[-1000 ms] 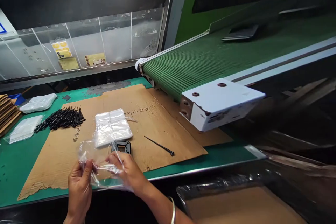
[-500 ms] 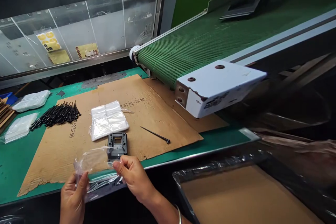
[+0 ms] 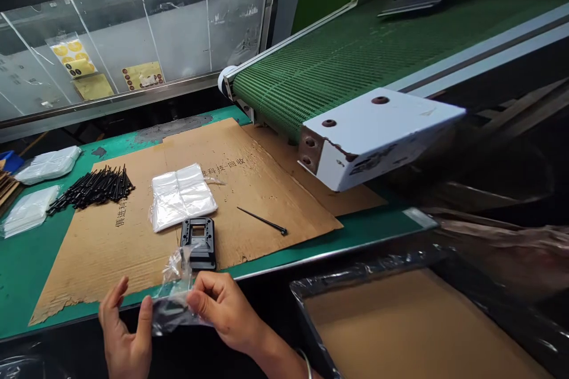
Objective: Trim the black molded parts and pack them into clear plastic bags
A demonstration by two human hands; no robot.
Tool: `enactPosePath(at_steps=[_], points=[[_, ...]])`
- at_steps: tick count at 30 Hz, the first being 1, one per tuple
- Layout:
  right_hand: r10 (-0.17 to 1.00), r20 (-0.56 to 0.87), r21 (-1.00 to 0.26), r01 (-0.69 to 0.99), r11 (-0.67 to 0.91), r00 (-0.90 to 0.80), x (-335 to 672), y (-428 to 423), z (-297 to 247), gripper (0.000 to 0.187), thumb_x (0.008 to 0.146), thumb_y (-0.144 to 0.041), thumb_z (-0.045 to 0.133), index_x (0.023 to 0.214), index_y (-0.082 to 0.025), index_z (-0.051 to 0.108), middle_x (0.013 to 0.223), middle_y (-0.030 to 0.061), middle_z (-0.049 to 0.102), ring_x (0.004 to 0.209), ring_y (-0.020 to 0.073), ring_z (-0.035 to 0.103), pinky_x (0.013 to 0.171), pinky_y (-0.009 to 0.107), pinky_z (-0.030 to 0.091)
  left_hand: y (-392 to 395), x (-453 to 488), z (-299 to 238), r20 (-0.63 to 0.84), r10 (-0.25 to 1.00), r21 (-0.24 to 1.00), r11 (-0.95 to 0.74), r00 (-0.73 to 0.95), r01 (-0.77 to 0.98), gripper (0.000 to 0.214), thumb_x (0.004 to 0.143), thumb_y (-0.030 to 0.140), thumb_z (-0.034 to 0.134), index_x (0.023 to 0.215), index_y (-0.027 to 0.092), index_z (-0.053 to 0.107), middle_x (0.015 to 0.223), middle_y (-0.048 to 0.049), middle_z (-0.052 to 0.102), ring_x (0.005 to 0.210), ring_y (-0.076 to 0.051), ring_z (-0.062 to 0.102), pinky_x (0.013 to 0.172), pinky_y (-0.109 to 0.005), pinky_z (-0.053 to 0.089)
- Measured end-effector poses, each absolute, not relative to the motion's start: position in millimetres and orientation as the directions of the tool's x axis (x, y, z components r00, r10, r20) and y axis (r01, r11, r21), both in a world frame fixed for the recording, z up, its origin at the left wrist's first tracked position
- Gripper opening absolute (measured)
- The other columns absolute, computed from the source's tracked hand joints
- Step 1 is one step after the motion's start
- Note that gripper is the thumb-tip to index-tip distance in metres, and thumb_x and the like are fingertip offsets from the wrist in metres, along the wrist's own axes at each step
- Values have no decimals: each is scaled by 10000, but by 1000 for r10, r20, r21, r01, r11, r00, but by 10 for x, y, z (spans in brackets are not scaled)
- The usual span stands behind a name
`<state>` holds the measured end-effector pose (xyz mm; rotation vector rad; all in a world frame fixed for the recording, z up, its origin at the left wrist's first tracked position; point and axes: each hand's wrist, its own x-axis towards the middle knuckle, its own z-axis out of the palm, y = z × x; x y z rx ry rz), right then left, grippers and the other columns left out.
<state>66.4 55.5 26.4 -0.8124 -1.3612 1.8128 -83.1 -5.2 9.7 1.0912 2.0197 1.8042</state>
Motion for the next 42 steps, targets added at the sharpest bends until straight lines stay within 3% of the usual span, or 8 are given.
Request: enactPosePath(at_steps=[2,8,16,23,27,32,37,42], points=[[842,-1,-990,-119,-77,-539,644,498,321,520,684,-666,589,555,-191,421,493,-53,394,453,83,328,450,234,261,-101,-810,172,363,709,905,-113,-605,411,155,760,367,607,848,241,626,883,-55,551,888,-234,488,800,-342,358],[758,279,-919,66,390,-590,523,334,446,485,825,-563,495,533,-209,334,535,-33,405,493,109,352,527,270,298,-174,-766,281,-84,996,958,73,-31,-276,321,661,488,673,626,178,595,588,-12,509,561,-139,437,555,-269,343],[802,124,-988,0,153,-584,554,397,301,585,703,-668,565,487,-199,292,471,-73,292,452,82,254,437,241,217,-127,-761,164,-197,957,868,70,-212,-492,229,757,364,636,629,185,574,661,-17,631,635,-138,530,640,-253,401],[706,165,-954,70,292,-689,490,345,325,586,663,-659,612,493,-199,291,489,-70,320,464,86,283,469,255,227,-134,-838,122,-193,948,851,291,254,-438,243,712,351,694,672,138,584,640,-30,590,617,-120,504,599,-232,368],[718,69,-987,57,150,-692,561,403,280,580,698,-639,587,480,-192,288,475,-76,263,464,79,234,445,238,199,-146,-886,75,-172,985,792,137,-2,-595,224,711,306,697,615,158,560,595,-8,573,583,-109,492,577,-219,376],[966,-16,-992,129,18,-258,607,539,231,501,769,-553,535,507,-202,292,488,-63,295,479,87,276,460,224,234,-137,-931,56,-351,920,579,66,-176,-813,223,631,276,759,719,196,571,613,29,541,588,-98,502,607,-223,431],[962,-199,-925,-287,-247,-185,506,555,286,378,743,-533,588,748,-224,370,506,-76,427,440,102,387,463,215,339,-116,-829,15,-275,880,818,3,-387,-575,386,588,294,797,761,199,466,452,113,395,409,-13,319,459,-122,305],[871,334,-905,136,403,-360,369,402,269,226,899,-342,442,731,-195,478,504,-54,415,444,101,370,453,230,262,-58,-925,-123,-18,755,998,-29,-656,-61,350,758,407,621,1018,210,494,568,61,493,448,-81,431,438,-193,379]])
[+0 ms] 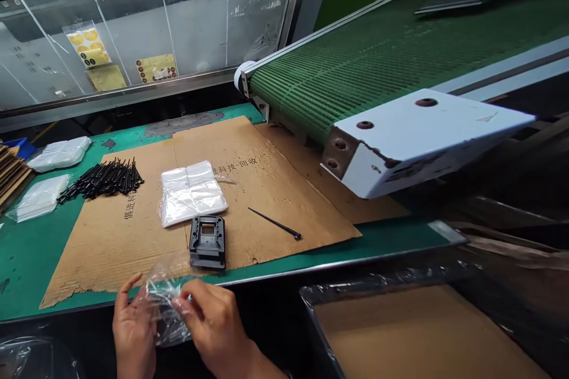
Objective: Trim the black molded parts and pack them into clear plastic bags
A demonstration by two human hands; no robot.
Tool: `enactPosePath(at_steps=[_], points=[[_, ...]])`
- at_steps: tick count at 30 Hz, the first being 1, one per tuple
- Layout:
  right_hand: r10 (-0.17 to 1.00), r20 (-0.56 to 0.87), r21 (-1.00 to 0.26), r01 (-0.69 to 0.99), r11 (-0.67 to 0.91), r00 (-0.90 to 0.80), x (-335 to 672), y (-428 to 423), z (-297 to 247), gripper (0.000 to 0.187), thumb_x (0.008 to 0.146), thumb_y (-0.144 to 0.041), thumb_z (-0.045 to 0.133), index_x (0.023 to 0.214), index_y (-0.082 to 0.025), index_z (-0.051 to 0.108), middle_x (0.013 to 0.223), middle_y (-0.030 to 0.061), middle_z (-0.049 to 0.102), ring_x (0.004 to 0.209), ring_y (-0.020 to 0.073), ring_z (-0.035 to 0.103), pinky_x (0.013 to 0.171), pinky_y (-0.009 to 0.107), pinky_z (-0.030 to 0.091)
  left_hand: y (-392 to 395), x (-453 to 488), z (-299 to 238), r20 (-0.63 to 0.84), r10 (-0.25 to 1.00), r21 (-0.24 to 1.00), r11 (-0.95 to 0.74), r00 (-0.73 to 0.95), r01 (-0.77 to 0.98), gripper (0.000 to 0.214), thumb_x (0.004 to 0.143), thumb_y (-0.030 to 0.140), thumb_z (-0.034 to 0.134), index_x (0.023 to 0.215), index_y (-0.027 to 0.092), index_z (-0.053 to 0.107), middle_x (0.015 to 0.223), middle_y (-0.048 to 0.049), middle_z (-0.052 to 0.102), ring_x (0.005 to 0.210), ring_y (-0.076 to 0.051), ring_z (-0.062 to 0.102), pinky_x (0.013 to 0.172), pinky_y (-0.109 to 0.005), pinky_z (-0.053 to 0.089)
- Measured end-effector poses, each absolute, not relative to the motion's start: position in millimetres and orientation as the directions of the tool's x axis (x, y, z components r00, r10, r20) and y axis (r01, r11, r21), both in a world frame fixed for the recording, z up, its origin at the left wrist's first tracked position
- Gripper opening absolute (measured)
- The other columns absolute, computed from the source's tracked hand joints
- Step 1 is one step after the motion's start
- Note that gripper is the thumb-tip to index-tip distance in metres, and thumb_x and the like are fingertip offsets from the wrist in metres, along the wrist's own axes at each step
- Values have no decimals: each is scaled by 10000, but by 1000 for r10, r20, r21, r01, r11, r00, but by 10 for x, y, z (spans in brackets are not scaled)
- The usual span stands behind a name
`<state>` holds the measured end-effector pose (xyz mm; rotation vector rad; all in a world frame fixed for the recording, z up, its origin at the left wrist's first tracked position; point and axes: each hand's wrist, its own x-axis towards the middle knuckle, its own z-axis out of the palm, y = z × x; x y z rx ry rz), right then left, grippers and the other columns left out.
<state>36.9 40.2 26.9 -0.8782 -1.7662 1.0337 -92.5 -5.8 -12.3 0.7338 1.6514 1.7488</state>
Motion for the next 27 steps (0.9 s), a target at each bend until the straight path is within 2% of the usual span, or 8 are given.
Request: enactPosePath(at_steps=[3,5,8,11,14,20,24,27], points=[[566,563,-558,229,798,-602,307,353,303,376,938,-271,348,598,-180,482,520,-12,483,468,117,409,479,271,279,-70,-998,-145,673,537,700,-240,-508,673,458,721,207,672,1154,260,533,852,-17,543,737,-150,536,659,-283,458],[472,589,-461,208,863,-655,303,369,347,424,954,-276,302,583,-181,485,510,-7,491,462,123,414,475,279,291,-81,-1057,-117,807,538,487,-377,-242,788,383,783,113,575,1136,262,580,797,-10,515,691,-135,515,610,-266,442],[583,593,-545,256,798,-554,385,476,366,333,948,-292,329,710,-175,531,592,11,540,530,134,482,520,262,363,-58,-1222,-63,715,672,553,-374,-193,745,321,824,57,469,1053,213,631,635,30,475,494,-77,440,461,-198,378],[830,521,-695,464,549,-201,518,663,269,276,926,-389,369,885,-169,531,693,44,568,609,161,538,555,264,413,15,-1432,-53,619,627,654,-78,-473,753,190,792,121,503,867,183,665,619,21,548,493,-95,492,469,-209,396],[949,311,-761,612,217,51,598,859,126,422,808,-605,433,738,-197,514,688,76,554,677,238,549,549,305,382,96,-1543,-73,519,575,689,156,-632,708,214,773,212,456,789,159,663,729,-54,657,658,-177,601,600,-273,453],[988,-156,-978,136,-155,4,643,1040,73,437,632,-618,594,563,-225,416,537,-2,425,582,192,466,499,265,275,210,-1464,-48,368,761,666,185,-534,723,185,714,305,498,692,200,648,599,-8,648,544,-157,587,548,-244,433],[926,-303,-929,-147,-340,-226,732,976,171,437,672,-652,486,666,-220,415,463,-75,330,379,84,253,390,218,171,251,-1441,-14,277,804,631,261,-526,731,213,729,346,501,621,214,628,499,6,595,474,-159,544,511,-255,382],[847,-349,-820,-306,-483,-401,750,829,239,447,565,-589,608,673,-227,369,436,-127,234,355,47,106,345,184,130,268,-1441,2,222,791,611,343,-570,713,245,767,368,474,680,215,644,521,-15,619,511,-189,571,508,-264,360]])
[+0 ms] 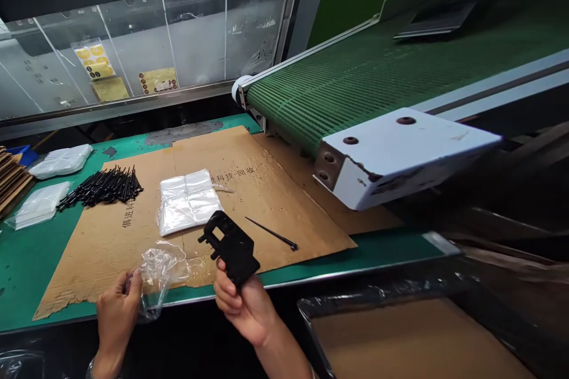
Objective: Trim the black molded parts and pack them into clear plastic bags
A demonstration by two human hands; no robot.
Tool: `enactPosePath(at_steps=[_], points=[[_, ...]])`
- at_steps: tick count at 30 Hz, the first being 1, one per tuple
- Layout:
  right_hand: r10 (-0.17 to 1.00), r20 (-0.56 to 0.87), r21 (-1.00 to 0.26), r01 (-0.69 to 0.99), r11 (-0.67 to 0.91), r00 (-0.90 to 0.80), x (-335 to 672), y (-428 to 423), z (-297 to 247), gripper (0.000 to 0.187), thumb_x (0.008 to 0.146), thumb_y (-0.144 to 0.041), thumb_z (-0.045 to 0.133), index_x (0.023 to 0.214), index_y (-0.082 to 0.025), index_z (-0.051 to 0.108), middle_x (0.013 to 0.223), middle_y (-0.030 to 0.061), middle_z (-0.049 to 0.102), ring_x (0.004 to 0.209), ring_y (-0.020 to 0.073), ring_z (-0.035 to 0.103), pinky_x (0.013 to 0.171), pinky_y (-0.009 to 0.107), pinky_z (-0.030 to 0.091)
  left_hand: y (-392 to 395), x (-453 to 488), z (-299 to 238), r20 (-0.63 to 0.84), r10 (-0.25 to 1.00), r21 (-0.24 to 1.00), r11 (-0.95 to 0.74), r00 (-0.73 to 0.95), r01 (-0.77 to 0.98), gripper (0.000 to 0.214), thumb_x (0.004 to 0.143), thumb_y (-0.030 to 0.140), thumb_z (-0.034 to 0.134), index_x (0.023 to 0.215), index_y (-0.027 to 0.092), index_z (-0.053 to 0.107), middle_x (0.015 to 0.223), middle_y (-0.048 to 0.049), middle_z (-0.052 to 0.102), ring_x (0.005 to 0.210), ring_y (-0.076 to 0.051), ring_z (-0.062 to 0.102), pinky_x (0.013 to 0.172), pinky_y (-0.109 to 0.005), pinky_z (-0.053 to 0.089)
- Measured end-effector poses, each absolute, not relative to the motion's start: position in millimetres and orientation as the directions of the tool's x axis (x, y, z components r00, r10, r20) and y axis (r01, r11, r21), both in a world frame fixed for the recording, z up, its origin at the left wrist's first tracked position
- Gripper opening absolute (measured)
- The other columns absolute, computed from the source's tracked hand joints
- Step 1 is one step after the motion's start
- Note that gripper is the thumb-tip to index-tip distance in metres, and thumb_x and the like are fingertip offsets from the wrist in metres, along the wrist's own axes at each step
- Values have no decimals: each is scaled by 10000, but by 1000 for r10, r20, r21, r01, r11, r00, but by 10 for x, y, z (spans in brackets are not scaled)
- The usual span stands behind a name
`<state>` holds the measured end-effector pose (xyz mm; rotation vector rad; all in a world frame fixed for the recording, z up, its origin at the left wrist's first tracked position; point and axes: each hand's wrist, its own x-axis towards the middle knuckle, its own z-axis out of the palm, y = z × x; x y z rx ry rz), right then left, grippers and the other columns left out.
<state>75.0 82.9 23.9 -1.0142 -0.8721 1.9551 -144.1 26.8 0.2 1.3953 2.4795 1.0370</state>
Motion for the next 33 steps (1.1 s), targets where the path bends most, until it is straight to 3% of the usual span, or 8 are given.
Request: enactPosePath(at_steps=[4,9,12,16,21,24,29,33], points=[[775,-352,-667,-440,-601,-525,687,620,259,478,518,-504,708,663,-211,359,446,-144,208,375,27,52,333,135,104,286,-1422,38,178,790,594,388,-586,704,246,786,372,467,755,222,659,551,-28,640,552,-208,588,513,-260,360],[655,-173,-171,-632,-756,-736,640,505,222,307,624,-225,758,719,-141,478,468,-132,300,387,7,58,345,69,116,318,-1383,114,173,797,582,392,-579,713,243,792,371,469,796,224,662,549,-28,635,552,-215,581,507,-259,351],[628,-140,-94,-621,-778,-765,634,485,210,232,657,-177,734,740,-128,522,477,-116,348,379,0,89,346,67,117,337,-1363,141,179,796,581,388,-578,715,232,787,362,478,794,219,661,539,-29,627,534,-215,564,503,-264,332],[622,-206,-222,-583,-781,-755,596,413,206,232,649,-221,730,732,-154,524,474,-97,412,360,2,118,338,105,96,357,-1321,148,171,805,610,367,-569,702,221,787,340,476,766,217,657,515,-17,600,519,-200,539,514,-273,312],[705,-244,-726,-357,-588,-665,508,323,196,394,754,-548,590,725,-164,509,500,-72,390,385,39,228,362,170,150,373,-1266,149,89,846,716,313,-526,624,251,790,378,484,779,198,660,486,8,571,489,-174,520,522,-277,350],[766,-212,-914,-154,-376,-607,480,367,152,459,756,-596,559,655,-152,495,587,-44,383,504,73,314,450,193,262,361,-1270,150,27,920,828,199,-391,524,324,797,448,482,811,179,662,616,-10,651,584,-172,589,550,-256,436],[914,-133,-990,9,-140,-383,505,483,1,412,827,-560,467,661,-184,452,609,-39,386,560,111,368,489,215,329,237,-1298,68,54,942,895,102,-332,434,365,821,450,477,906,142,653,763,-57,696,724,-200,633,617,-271,494],[931,-54,-994,109,-16,-361,527,477,-49,333,851,-465,465,671,-186,453,596,-44,396,537,110,383,488,222,348,116,-1271,-23,175,939,735,76,-297,674,312,862,366,438,981,156,635,736,-59,685,649,-198,627,582,-295,486]])
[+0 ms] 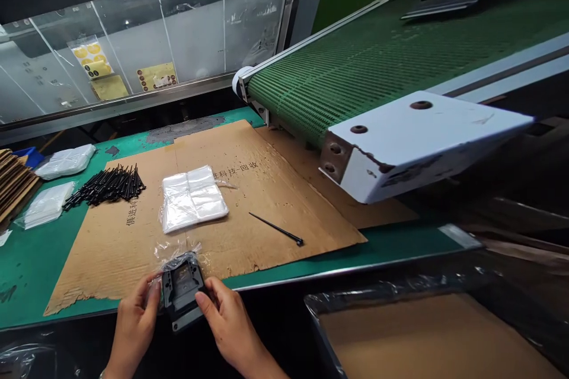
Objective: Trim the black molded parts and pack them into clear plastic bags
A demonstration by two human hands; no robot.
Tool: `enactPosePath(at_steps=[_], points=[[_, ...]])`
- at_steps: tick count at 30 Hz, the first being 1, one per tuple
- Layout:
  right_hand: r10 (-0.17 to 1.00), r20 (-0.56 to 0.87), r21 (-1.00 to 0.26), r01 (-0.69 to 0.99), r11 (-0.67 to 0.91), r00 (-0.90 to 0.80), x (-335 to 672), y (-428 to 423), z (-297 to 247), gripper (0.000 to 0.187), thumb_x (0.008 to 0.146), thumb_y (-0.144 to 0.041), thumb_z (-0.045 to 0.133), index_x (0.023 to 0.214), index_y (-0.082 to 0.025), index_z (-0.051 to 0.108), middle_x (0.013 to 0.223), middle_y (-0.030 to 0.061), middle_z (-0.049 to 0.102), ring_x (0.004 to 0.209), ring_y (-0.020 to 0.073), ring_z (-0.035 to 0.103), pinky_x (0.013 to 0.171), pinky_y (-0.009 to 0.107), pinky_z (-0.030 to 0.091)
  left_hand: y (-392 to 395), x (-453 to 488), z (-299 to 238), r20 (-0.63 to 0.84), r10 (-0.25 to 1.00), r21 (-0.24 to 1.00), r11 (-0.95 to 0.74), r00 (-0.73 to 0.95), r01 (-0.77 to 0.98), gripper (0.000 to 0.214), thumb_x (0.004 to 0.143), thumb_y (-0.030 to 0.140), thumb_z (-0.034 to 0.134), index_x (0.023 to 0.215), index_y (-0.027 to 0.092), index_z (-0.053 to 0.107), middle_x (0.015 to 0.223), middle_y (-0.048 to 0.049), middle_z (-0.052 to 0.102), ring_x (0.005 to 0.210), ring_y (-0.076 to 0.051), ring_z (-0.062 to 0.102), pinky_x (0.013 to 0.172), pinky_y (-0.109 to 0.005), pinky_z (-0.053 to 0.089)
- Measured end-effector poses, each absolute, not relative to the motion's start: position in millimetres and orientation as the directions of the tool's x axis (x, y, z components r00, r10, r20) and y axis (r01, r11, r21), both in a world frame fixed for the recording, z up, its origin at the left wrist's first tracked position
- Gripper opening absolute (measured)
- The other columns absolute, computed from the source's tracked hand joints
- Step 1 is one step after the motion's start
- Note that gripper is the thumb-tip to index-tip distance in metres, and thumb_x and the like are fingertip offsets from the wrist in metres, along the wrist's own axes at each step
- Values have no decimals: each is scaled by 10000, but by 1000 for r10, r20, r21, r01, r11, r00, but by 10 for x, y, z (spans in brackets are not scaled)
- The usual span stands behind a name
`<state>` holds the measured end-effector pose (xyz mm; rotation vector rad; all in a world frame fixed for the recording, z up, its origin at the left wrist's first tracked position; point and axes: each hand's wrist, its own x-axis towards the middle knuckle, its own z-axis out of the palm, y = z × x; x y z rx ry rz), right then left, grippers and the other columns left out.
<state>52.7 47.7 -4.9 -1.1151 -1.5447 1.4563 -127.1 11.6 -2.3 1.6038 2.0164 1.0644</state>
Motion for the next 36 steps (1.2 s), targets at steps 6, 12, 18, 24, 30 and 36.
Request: enactPosePath(at_steps=[6,12,18,24,30,36], points=[[900,141,-943,220,248,-412,523,434,32,182,853,-260,455,909,-188,612,824,60,610,764,195,576,677,308,464,210,-1204,125,648,759,192,-74,-70,979,257,842,228,502,1071,175,606,826,-95,584,789,-235,551,684,-382,459],[930,2,-1000,-26,-9,-367,421,501,-67,239,832,-426,498,851,-190,526,696,-10,507,484,111,491,389,212,389,264,-1067,303,578,767,247,-489,278,837,185,874,120,422,947,148,590,580,-5,542,508,-128,498,464,-227,395],[948,-229,-870,-391,-300,-220,345,590,-45,503,673,-530,680,958,-210,417,629,-78,448,415,53,404,340,132,272,136,-1091,321,609,744,244,-506,275,827,282,842,62,460,1105,125,540,605,-11,602,504,-115,546,479,-214,418],[959,-184,-855,-447,-264,-215,224,479,-45,580,708,-537,653,1105,-215,379,635,-59,485,437,81,437,375,172,309,81,-940,379,651,689,107,-500,320,859,248,834,85,467,1065,89,556,546,-2,583,448,-113,522,433,-232,376],[993,-56,-917,-388,-91,-102,143,393,-73,531,752,-496,609,1148,-223,384,785,18,593,640,163,571,574,282,476,86,-656,329,654,660,103,-561,369,822,225,859,118,377,949,109,582,484,3,549,402,-127,491,397,-275,305],[943,-306,-827,-454,-332,-132,232,556,97,625,574,-480,744,1049,-162,490,611,-42,494,435,84,412,360,176,305,34,-734,197,667,587,119,-692,459,712,179,852,93,425,900,114,596,432,39,527,343,-87,470,349,-237,288]])
